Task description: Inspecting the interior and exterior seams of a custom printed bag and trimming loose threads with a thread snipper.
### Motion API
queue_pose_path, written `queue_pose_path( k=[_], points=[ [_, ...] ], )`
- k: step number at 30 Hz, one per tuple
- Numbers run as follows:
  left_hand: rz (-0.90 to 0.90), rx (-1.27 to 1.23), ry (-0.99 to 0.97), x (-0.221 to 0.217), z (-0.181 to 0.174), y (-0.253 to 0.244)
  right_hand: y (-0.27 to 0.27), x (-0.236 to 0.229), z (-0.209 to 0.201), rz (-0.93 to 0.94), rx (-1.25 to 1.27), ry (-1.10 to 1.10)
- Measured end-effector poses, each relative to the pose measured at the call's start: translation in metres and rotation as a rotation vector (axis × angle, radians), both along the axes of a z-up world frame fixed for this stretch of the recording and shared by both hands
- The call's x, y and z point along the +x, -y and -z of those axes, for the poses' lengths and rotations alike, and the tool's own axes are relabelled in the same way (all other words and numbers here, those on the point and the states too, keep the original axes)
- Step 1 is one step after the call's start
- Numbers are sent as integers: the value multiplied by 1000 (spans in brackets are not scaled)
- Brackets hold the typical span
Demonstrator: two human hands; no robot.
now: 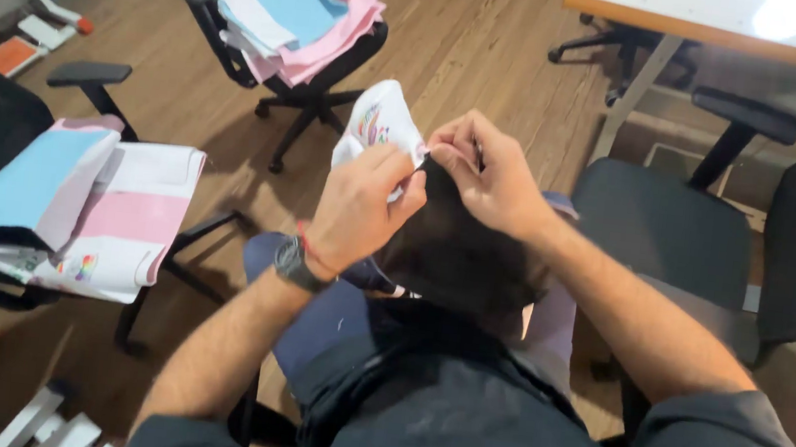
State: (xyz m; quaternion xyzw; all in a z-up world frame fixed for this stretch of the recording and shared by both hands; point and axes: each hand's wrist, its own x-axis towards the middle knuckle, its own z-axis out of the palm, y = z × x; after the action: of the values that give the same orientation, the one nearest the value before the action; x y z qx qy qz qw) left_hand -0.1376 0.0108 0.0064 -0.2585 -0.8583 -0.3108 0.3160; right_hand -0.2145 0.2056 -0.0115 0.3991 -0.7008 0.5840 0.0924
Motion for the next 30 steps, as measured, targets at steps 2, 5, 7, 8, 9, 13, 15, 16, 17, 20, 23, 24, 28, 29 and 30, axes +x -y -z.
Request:
queue_pose_path(
  k=[2,5,7,8,9,13,15,16,17,20,23,24,28,29,30],
  points=[
    [-36,51,-27,5,-5,-8,0,-7,5,-11,-54,16],
    [-112,107,-3,29,4,-20,1,8,21,12,-154,104],
    [-146,111,-5,34,7,-22,4,7,21,45,-205,123],
    [-172,92,85,32,8,-20,5,2,19,96,-235,89],
    [-191,74,190,35,12,-20,4,2,22,154,-262,70],
    [-186,97,239,26,19,-3,-10,-12,22,226,-290,-20],
    [-221,96,217,18,21,3,-16,-20,19,353,-213,-47],
    [-222,96,209,15,25,2,-15,-24,21,350,-216,-54],
    [-228,86,189,14,29,2,-13,-26,24,403,-161,-56],
    [-201,37,74,11,31,2,-9,-22,10,462,-107,-202],
    [-125,-24,-78,3,22,-10,-16,-5,-33,424,-47,-554],
    [-109,-55,-143,2,18,-11,-14,1,-51,352,-1,-763],
    [-137,-86,-133,2,2,-11,-19,-38,-21,323,102,-881],
    [-122,-62,-158,-2,-2,-12,-25,-47,-16,388,136,-880],
    [-107,-39,-183,-7,-6,-13,-31,-56,-11,452,171,-879]
  ],
)
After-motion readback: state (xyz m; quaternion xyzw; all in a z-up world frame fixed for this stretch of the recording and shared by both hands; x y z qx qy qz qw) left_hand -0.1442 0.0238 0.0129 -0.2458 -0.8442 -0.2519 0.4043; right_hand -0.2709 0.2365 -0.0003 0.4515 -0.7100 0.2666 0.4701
